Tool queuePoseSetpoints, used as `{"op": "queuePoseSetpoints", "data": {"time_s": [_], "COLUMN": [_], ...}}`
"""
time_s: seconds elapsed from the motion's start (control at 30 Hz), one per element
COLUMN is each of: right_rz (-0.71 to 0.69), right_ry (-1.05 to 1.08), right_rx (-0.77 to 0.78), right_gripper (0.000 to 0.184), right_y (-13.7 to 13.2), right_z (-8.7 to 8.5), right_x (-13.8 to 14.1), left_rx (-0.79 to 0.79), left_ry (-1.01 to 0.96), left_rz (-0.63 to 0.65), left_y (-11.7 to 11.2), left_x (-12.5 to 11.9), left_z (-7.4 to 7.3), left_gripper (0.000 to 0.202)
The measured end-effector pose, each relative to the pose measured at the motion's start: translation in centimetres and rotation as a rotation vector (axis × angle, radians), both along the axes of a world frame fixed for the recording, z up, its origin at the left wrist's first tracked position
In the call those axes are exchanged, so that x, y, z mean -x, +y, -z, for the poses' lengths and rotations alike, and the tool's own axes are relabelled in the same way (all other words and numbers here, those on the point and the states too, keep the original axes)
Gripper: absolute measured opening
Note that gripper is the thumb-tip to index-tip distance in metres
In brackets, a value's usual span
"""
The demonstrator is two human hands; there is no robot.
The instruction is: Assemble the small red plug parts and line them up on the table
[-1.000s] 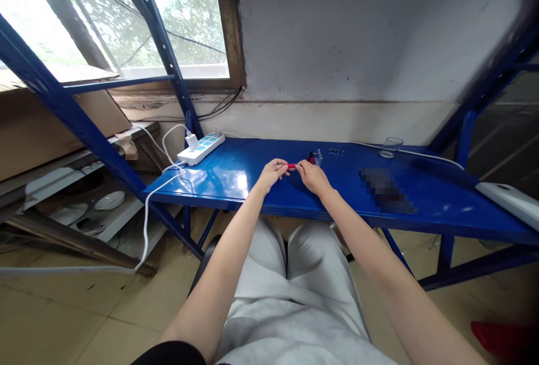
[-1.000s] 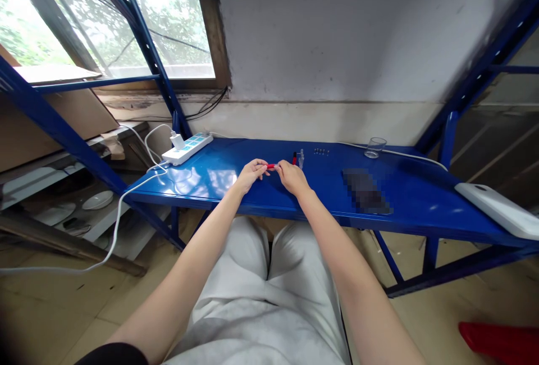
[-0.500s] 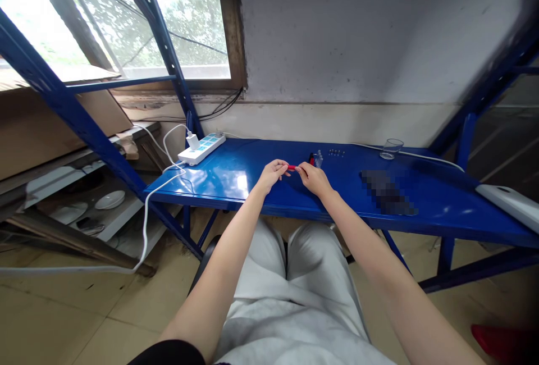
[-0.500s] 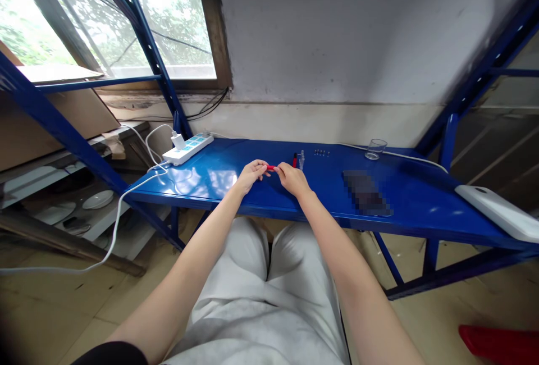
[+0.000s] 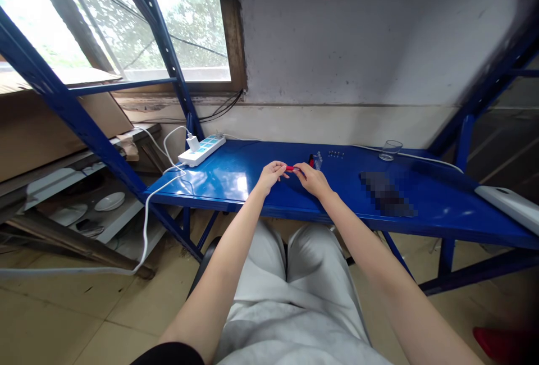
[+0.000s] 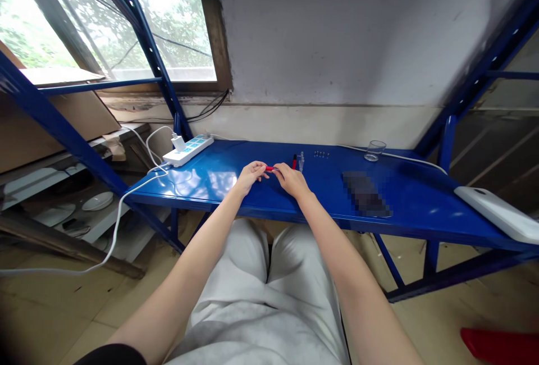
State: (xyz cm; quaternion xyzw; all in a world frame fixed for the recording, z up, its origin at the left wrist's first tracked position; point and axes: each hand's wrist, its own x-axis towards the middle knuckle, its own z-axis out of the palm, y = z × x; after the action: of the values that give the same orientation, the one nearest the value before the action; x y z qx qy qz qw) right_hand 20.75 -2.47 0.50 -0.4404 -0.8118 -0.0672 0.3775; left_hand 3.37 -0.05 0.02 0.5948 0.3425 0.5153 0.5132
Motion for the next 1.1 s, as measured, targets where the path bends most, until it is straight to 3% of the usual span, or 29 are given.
{"op": "queuePoseSetpoints", "data": {"time_s": [0.43, 0.53, 0.73, 0.87, 1.1], "right_rz": [0.047, 0.022, -0.057, -0.082, -0.129], "right_ry": [-0.008, 0.037, -0.004, -0.041, -0.034], "right_rx": [-0.04, -0.074, -0.051, -0.054, -0.049], "right_gripper": [0.033, 0.033, 0.032, 0.031, 0.028], "right_y": [0.2, -0.1, -0.5, -0.3, -0.1], "right_z": [0.0, -0.3, -0.5, -0.2, 0.1], "right_x": [-0.3, -0.3, 0.4, 0.5, 0.4], "left_rx": [0.008, 0.03, 0.08, 0.118, 0.127], "left_ry": [-0.07, -0.047, 0.01, -0.019, -0.062], "left_rz": [-0.341, -0.285, -0.01, 0.021, 0.074], "left_y": [-0.3, -0.3, -0.6, -0.9, -1.0], "left_x": [0.4, 0.4, -0.1, -0.2, -0.1], "left_z": [-0.5, -0.4, -0.6, -1.0, -1.2], "left_gripper": [0.03, 0.029, 0.027, 0.018, 0.02]}}
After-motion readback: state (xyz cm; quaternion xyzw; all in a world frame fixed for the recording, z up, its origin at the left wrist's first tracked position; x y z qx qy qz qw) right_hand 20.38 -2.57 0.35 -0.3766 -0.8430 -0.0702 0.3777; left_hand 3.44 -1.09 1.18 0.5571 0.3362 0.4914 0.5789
